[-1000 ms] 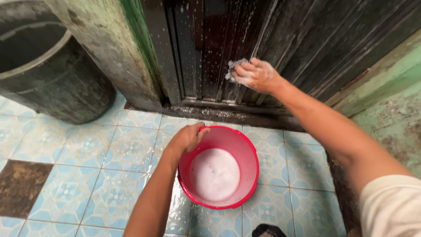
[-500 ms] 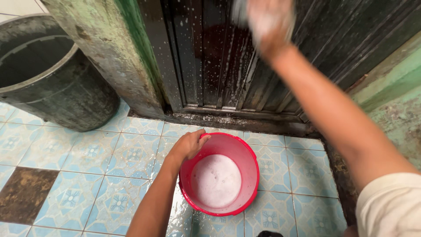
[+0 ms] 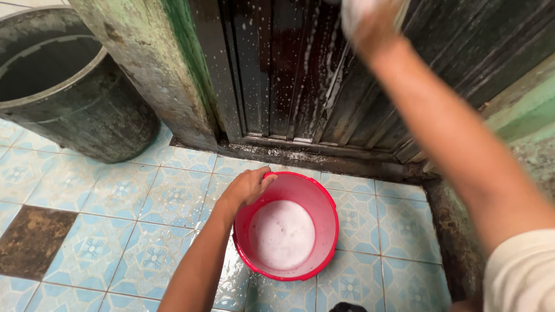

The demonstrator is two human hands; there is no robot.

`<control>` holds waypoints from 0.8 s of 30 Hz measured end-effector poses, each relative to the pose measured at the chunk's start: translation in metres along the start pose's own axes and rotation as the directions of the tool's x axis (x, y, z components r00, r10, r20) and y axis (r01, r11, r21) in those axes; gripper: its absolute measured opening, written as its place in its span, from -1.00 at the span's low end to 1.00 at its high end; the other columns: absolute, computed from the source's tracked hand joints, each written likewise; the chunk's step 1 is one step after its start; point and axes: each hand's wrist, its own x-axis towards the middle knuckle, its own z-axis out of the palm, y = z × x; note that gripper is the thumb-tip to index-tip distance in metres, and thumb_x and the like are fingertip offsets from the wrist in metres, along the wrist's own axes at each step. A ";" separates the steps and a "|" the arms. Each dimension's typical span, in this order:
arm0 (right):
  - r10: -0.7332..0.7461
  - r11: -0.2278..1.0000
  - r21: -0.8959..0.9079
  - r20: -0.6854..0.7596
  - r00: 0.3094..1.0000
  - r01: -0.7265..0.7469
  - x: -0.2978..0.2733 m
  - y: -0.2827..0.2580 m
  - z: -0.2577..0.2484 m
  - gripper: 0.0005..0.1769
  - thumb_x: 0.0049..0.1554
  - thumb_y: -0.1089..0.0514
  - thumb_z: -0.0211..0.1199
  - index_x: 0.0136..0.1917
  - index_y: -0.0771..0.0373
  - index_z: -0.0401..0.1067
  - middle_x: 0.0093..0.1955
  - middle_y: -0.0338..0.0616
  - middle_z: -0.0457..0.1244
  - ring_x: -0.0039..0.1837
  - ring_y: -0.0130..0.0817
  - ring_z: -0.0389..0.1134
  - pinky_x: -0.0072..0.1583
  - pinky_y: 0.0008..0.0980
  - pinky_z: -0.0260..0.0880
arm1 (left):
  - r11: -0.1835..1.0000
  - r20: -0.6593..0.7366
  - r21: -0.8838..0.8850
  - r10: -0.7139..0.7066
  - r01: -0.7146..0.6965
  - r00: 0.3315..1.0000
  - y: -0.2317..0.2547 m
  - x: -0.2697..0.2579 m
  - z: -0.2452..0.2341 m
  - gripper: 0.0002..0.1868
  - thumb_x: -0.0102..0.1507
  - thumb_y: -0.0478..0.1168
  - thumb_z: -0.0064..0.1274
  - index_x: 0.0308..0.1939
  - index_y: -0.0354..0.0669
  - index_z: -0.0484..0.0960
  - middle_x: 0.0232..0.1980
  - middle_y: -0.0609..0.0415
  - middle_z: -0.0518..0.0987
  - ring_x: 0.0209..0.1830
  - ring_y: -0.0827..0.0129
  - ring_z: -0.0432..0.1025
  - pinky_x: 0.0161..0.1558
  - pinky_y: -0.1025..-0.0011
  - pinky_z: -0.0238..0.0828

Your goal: The person scrubs a dark wooden door with soapy water using a metal scourer, repeatedly dipping the scourer into a red bucket of suds.

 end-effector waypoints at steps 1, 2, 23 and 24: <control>-0.034 0.999 0.029 0.013 0.999 0.033 -0.026 -0.016 0.013 -0.96 0.12 0.15 0.21 -0.12 0.01 0.43 -0.13 -0.23 0.27 -0.02 -0.28 0.33 0.00 -0.23 0.38 | 1.000 -0.001 0.003 0.000 0.000 1.000 0.000 0.000 0.001 -0.54 0.37 0.16 -0.13 0.03 -0.13 0.59 -0.15 -0.32 0.65 -0.07 -0.25 0.52 0.00 -0.03 0.41; -0.073 0.996 0.055 0.042 0.996 0.071 -0.058 -0.035 0.026 -0.97 0.11 0.15 0.20 -0.13 0.02 0.42 -0.14 -0.23 0.26 -0.03 -0.28 0.33 -0.01 -0.23 0.37 | 1.000 -0.007 0.003 0.005 -0.005 1.000 -0.001 0.001 0.000 -0.54 0.37 0.15 -0.12 0.03 -0.14 0.59 -0.15 -0.32 0.65 -0.07 -0.24 0.52 0.00 -0.02 0.42; 0.170 0.815 0.522 0.203 0.964 -0.253 -0.150 -0.098 0.067 -0.86 0.23 0.16 0.16 -0.17 -0.08 0.40 -0.28 -0.39 0.09 -0.08 -0.44 0.19 0.18 -0.19 0.16 | 1.000 -0.020 -0.022 0.002 -0.003 1.000 0.005 0.001 -0.004 -0.57 0.36 0.13 -0.10 -0.08 -0.16 0.60 -0.30 -0.25 0.65 -0.20 -0.21 0.52 -0.11 -0.03 0.39; 0.127 0.973 0.070 0.638 0.759 -0.221 -0.182 -0.112 0.075 -0.91 0.13 0.09 0.18 -0.19 -0.01 0.29 -0.29 -0.40 0.06 -0.12 -0.40 0.17 0.01 -0.23 0.23 | 1.000 -0.022 -0.017 0.006 -0.007 1.000 0.005 0.002 -0.004 -0.57 0.36 0.13 -0.09 -0.07 -0.16 0.60 -0.32 -0.26 0.64 -0.20 -0.21 0.52 -0.11 -0.03 0.39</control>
